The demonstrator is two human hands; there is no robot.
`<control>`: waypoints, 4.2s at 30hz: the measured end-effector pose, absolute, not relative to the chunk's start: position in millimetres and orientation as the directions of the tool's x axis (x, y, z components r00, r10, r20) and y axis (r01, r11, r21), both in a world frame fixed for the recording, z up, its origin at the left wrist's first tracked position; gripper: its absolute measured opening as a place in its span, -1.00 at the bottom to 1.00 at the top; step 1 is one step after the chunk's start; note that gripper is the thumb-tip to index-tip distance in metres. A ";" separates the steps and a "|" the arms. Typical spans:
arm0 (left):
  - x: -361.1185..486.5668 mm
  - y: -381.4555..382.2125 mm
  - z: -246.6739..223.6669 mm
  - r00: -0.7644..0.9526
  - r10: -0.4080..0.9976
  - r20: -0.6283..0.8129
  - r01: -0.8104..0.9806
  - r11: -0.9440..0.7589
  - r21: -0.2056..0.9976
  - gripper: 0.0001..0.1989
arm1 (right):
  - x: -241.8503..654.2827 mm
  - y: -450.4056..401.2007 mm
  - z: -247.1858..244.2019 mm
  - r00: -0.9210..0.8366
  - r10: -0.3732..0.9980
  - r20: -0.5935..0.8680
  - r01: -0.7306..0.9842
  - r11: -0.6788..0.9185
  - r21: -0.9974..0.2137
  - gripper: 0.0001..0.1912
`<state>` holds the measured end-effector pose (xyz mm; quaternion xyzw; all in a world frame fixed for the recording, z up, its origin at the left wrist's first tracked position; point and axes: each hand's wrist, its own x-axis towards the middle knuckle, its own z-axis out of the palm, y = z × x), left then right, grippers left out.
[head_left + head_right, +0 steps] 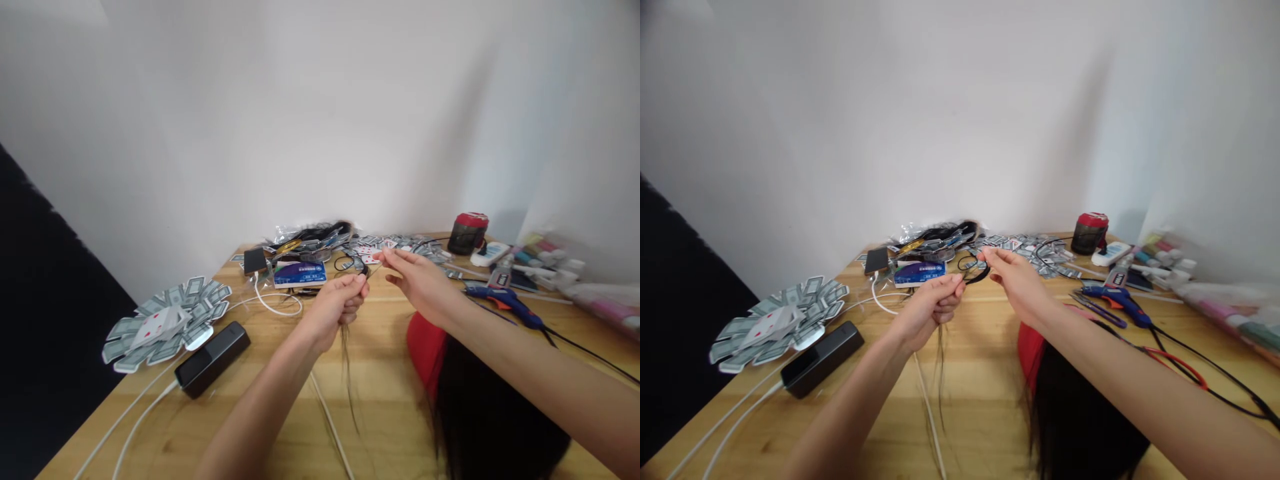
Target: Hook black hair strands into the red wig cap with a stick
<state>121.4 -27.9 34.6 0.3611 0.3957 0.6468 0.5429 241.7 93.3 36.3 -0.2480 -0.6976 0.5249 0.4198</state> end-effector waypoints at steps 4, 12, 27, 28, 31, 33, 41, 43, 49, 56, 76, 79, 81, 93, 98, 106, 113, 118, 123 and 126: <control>122.5 -26.1 33.5 -0.195 0.979 0.056 -0.440 -0.139 0.887 -0.67 | 248.5 98.9 34.5 -0.435 0.830 0.348 -0.061 0.358 -0.932 -0.64; 131.8 -18.3 28.8 -0.294 0.952 0.081 -0.561 -0.240 0.792 -0.70 | 257.3 61.5 38.4 -0.400 0.693 0.600 -0.003 0.654 -0.756 -0.85; 135.8 -19.5 31.6 -0.367 0.927 0.075 -0.597 -0.297 0.745 -0.72 | 246.7 51.6 23.5 -0.582 0.577 0.573 0.183 0.780 -0.598 -0.90; 135.2 -19.4 32.3 -0.390 0.918 0.072 -0.591 -0.309 0.745 -0.70 | 248.3 50.8 23.2 -0.594 0.569 0.569 0.192 0.787 -0.587 -0.90; 131.5 -20.9 37.7 -0.449 0.891 0.059 -0.585 -0.344 0.735 -0.64 | 253.7 50.5 21.9 -0.634 0.557 0.537 0.234 0.800 -0.553 -0.89; 127.5 -24.2 44.3 -0.477 0.877 0.053 -0.590 -0.364 0.720 -0.62 | 257.4 51.1 19.7 -0.679 0.550 0.487 0.268 0.803 -0.533 -0.88; 96.0 -59.1 82.7 -0.625 0.767 0.148 -0.492 -0.534 0.688 -0.56 | 273.0 39.3 0.5 -0.881 0.459 0.117 0.387 0.839 -0.383 -0.84; 85.5 -73.8 92.7 -0.700 0.684 0.206 -0.396 -0.612 0.684 -0.55 | 276.6 36.6 -4.9 -0.901 0.434 0.015 0.406 0.854 -0.326 -0.80; 71.2 -125.1 118.2 -0.831 0.345 0.437 0.026 -0.760 0.649 -0.55 | 272.8 33.8 -17.1 -0.907 0.405 -0.118 0.421 0.888 -0.185 -0.59; 86.1 -148.8 122.1 -0.814 0.076 0.575 0.360 -0.711 0.604 -0.52 | 236.4 17.2 -29.1 -0.935 0.339 -0.103 0.351 0.926 -0.139 -0.62; 137.7 -60.9 59.7 -0.135 0.931 0.340 0.465 -0.244 0.851 -0.74 | 292.5 31.3 41.7 -0.745 0.289 0.601 0.140 0.949 -0.283 -0.72; 140.0 -63.9 59.8 -0.142 0.945 0.295 0.521 -0.182 0.834 -0.77 | 307.5 39.0 40.8 -0.729 0.341 0.594 0.113 0.915 -0.387 -0.76; 142.5 -65.8 59.9 -0.116 0.962 0.247 0.585 -0.135 0.800 -0.79 | 315.3 42.4 38.7 -0.716 0.383 0.583 0.085 0.877 -0.472 -0.79; 128.6 -66.5 70.6 -0.225 0.956 0.186 -0.085 -0.210 0.974 -0.73 | 310.3 56.6 16.5 -0.603 0.710 0.364 0.076 0.505 -0.860 -0.76; 130.3 -57.3 67.8 -0.359 0.916 0.176 -0.294 -0.290 0.911 -0.76 | 289.3 45.6 3.0 -0.579 0.776 0.249 0.079 0.358 -0.930 -0.57; 138.8 -40.2 55.9 -0.532 0.831 0.162 -0.458 -0.444 0.770 -0.66 | 252.7 -0.3 -1.4 -0.865 0.476 0.162 -0.218 -0.065 -0.974 -0.60; 103.3 -50.7 75.3 -0.608 0.779 0.151 -0.499 -0.524 0.690 -0.52 | 270.3 6.0 -8.4 -0.760 0.649 0.034 -0.071 -0.031 -0.997 -0.66; 70.5 -57.2 84.4 -0.708 0.694 0.133 -0.448 -0.587 0.675 -0.50 | 293.1 12.6 -15.3 -0.740 0.672 -0.040 0.044 -0.011 -0.999 -0.60; 37.0 -71.0 87.1 -0.822 0.551 0.145 -0.330 -0.668 0.667 -0.51 | 307.4 17.8 -13.6 -0.798 0.602 -0.035 0.217 0.234 -0.948 -0.59; 18.7 -85.4 89.4 -0.887 0.430 0.169 -0.213 -0.705 0.677 -0.51 | 312.0 21.7 -12.8 -0.826 0.561 -0.048 0.341 0.430 -0.836 -0.57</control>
